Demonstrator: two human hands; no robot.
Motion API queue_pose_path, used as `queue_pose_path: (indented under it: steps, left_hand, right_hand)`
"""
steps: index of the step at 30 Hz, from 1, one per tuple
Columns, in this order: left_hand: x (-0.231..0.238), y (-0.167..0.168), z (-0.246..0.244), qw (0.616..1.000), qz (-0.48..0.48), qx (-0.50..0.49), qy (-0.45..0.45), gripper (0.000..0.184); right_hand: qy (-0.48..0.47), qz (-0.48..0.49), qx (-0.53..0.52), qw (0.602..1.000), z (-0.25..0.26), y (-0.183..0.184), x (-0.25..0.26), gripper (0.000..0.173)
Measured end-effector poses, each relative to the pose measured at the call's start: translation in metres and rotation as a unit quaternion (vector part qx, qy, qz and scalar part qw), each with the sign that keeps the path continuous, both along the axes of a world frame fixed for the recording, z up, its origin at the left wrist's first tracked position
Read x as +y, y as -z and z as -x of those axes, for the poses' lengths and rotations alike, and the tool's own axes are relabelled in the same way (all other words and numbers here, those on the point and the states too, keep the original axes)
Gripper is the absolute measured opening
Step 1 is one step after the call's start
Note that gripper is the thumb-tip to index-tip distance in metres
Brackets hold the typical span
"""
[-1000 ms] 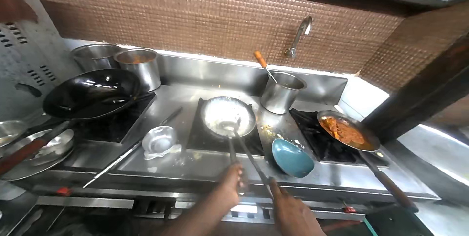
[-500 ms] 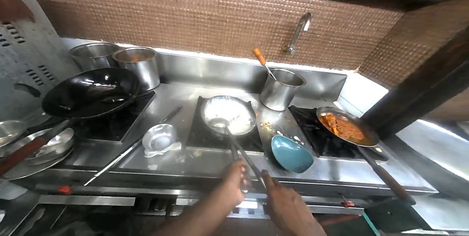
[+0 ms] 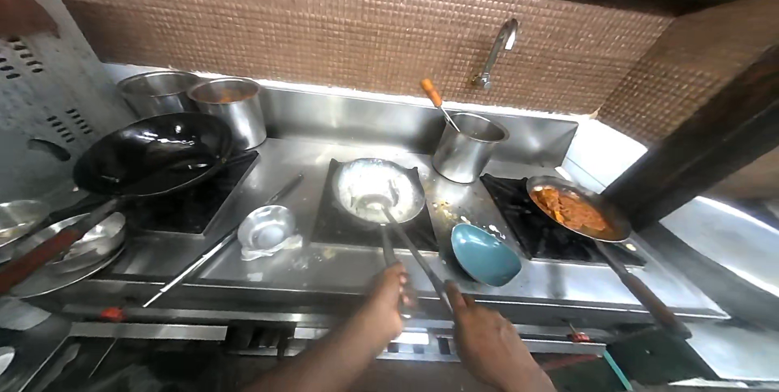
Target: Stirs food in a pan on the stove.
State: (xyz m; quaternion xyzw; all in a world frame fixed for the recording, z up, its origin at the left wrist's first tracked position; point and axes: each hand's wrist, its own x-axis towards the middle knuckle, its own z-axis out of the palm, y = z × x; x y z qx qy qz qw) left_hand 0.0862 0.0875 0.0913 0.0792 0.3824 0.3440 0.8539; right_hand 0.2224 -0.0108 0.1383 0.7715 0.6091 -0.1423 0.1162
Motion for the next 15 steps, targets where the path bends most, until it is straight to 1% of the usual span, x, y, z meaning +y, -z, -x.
queue_pose_path:
  steps: [2,4,5,7,10,11,12,13,15]
  left_hand:
    - [-0.034,-0.017,-0.002,1.000,0.010,0.021,0.010,0.025]
    - [-0.056,-0.021,-0.002,0.999,0.017,0.040,0.019,0.025]
    - [-0.058,-0.019,-0.001,0.999,0.016,0.046,0.020,0.024]
    - [-0.043,-0.004,-0.002,0.998,-0.003,0.052,0.019,0.023]
    - [-0.006,0.025,-0.004,0.999,-0.026,0.030,0.011,0.023]
    - [-0.005,0.027,-0.004,0.999,-0.022,0.023,0.005,0.022]
    - [-0.012,0.021,-0.002,0.999,-0.017,0.025,0.007,0.022]
    - [-0.023,0.010,-0.001,0.999,-0.012,0.037,0.016,0.024]
    - [-0.043,-0.006,0.004,0.998,-0.007,0.056,0.034,0.024]
  right_hand:
    - [-0.007,-0.003,0.005,1.000,-0.003,0.007,0.028,0.073]
    - [0.005,-0.005,-0.002,1.000,-0.006,0.017,0.047,0.074]
    - [0.018,-0.003,-0.008,1.000,-0.008,0.021,0.049,0.076]
    - [0.046,-0.003,-0.018,0.999,-0.008,0.023,0.036,0.078]
    - [0.067,0.013,-0.010,0.998,-0.004,0.012,0.002,0.075]
    - [0.063,0.013,0.018,0.998,-0.006,0.008,-0.006,0.072]
    - [0.061,0.009,0.074,0.995,-0.012,0.005,-0.008,0.071]
    - [0.065,-0.006,0.160,0.985,-0.024,0.005,-0.006,0.071]
    - [0.087,-0.043,0.348,0.932,-0.047,0.018,0.002,0.068]
